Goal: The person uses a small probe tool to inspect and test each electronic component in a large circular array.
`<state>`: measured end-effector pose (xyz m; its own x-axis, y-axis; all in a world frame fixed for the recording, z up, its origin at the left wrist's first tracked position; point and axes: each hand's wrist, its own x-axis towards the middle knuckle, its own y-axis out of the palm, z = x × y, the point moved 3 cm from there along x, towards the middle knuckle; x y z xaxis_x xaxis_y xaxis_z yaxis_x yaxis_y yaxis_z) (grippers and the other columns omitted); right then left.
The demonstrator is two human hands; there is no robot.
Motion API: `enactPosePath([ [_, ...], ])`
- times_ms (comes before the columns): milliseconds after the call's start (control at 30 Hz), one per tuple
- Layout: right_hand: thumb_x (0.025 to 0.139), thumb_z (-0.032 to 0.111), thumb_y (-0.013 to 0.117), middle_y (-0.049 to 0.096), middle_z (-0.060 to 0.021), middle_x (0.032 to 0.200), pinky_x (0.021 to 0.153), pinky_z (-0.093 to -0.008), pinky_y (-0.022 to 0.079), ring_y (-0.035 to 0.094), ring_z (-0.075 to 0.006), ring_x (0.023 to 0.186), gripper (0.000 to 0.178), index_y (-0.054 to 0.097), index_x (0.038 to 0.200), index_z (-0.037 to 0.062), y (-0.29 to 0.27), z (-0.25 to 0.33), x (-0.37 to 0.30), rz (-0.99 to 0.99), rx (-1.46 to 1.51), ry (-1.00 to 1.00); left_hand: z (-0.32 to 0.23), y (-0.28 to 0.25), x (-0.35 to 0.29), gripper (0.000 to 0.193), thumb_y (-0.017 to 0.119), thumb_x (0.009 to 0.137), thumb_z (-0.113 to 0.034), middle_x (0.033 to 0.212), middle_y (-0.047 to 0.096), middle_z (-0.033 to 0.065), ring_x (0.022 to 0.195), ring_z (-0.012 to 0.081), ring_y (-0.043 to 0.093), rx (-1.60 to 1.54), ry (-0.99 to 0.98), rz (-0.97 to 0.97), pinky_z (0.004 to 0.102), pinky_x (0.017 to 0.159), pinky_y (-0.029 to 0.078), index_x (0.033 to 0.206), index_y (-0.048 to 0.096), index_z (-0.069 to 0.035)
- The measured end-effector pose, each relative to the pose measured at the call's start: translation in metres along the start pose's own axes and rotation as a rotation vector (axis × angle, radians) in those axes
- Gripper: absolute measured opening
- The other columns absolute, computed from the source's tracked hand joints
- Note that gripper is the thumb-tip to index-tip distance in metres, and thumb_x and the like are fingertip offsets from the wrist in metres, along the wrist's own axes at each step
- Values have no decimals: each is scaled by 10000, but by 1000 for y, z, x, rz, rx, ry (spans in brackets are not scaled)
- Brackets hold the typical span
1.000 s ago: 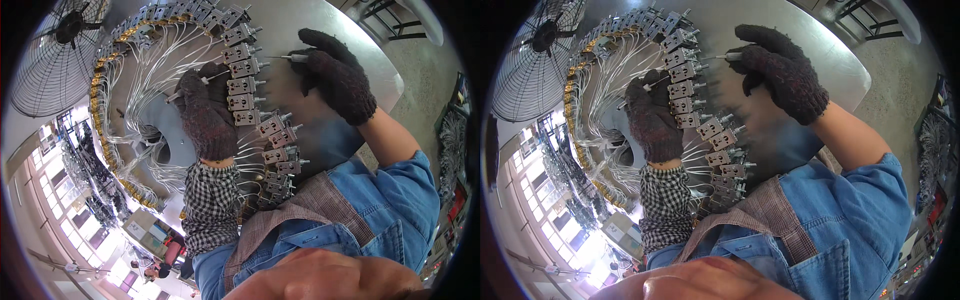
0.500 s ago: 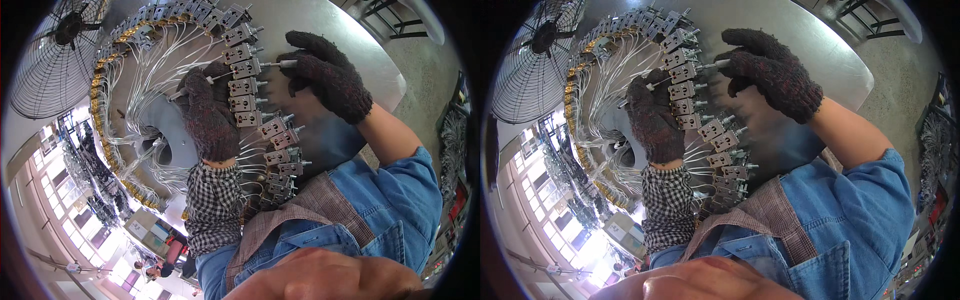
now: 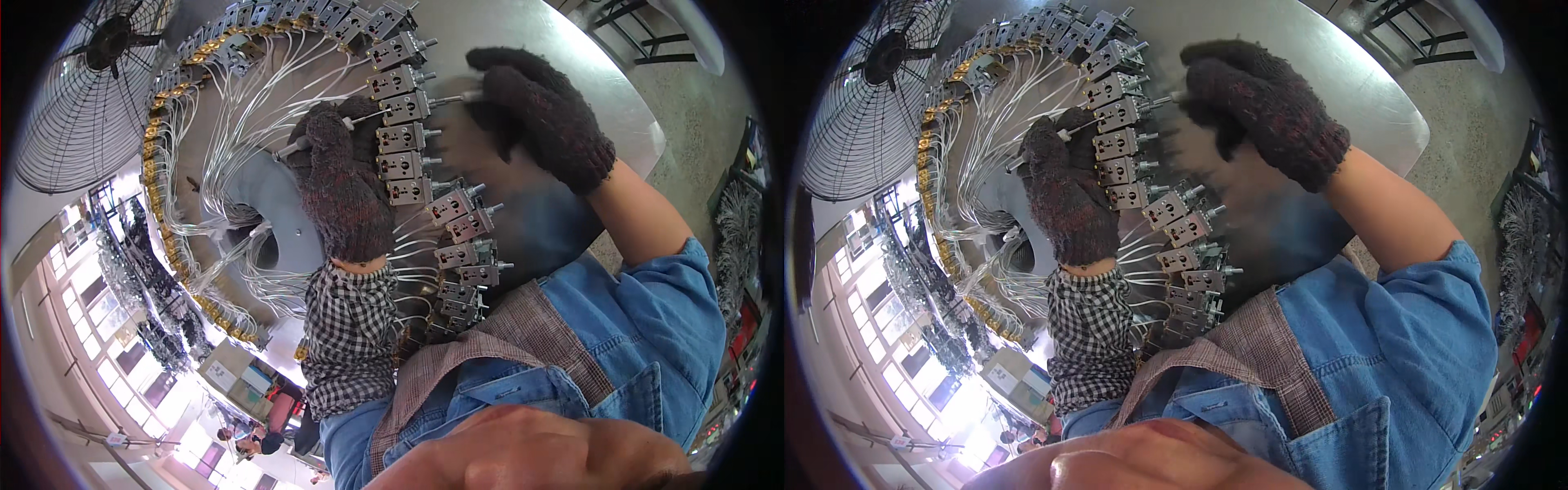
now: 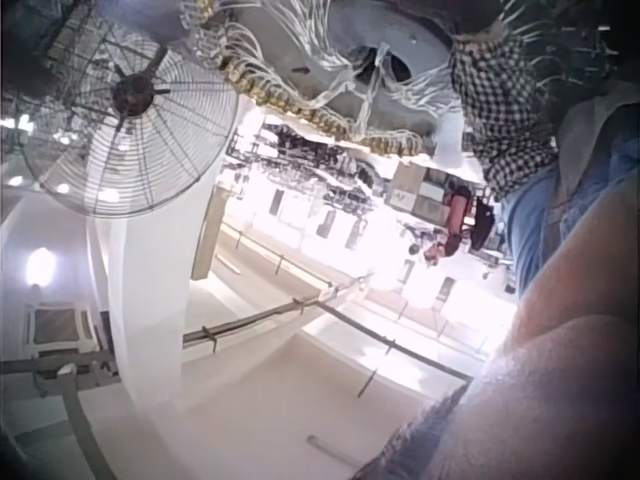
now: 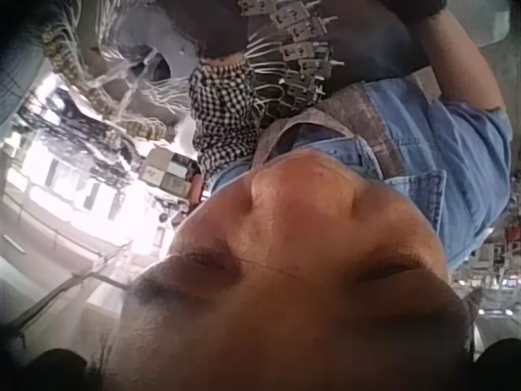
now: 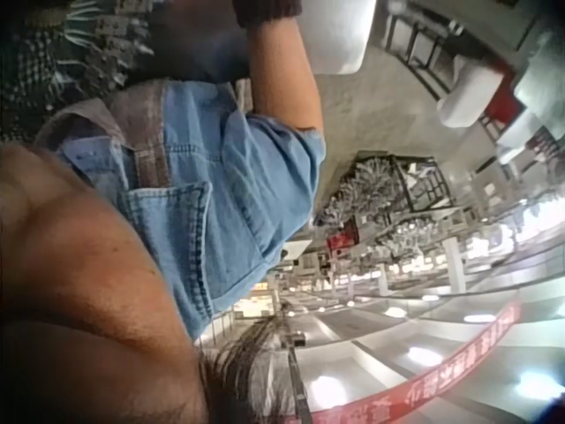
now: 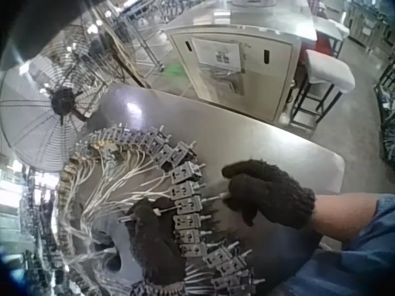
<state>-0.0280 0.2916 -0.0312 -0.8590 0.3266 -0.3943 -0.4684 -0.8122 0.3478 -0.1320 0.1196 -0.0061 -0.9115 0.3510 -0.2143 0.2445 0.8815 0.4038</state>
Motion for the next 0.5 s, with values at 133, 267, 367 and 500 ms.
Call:
enactPosePath([
  [133, 844, 338, 559, 605, -79, 783, 498, -250, 461, 575, -128, 667, 432, 527, 1145, 30, 4, 2, -2, -45, 56, -172, 0, 0, -1, 217, 574, 863, -182, 929, 584, 137, 831, 247, 609, -22, -5, -27, 343, 641, 567, 989, 471, -39],
  [267, 847, 343, 555, 598, -74, 769, 481, -246, 446, 562, -124, 647, 419, 538, 1134, 38, 3, -1, -5, -20, -93, -5, -2, -4, 0, 191, 569, 865, -171, 916, 591, 136, 828, 249, 610, -38, -32, -18, 352, 651, 567, 964, 482, -32],
  [367, 849, 342, 552, 592, -80, 777, 484, -244, 444, 554, -118, 644, 397, 554, 1117, 49, 9, -5, -1, -57, -10, -132, 2, -10, 3, 271, 476, 910, -258, 988, 576, 146, 896, 259, 606, 96, 26, 5, 347, 646, 570, 1039, 479, -20],
  [500, 848, 262, 561, 583, -114, 900, 583, -253, 484, 556, -115, 702, 348, 557, 1118, 43, 5, 3, -2, -55, -215, -15, 0, -12, 3, 174, 560, 867, -147, 929, 595, 143, 838, 256, 611, -62, 15, -23, 361, 677, 562, 980, 501, -28],
])
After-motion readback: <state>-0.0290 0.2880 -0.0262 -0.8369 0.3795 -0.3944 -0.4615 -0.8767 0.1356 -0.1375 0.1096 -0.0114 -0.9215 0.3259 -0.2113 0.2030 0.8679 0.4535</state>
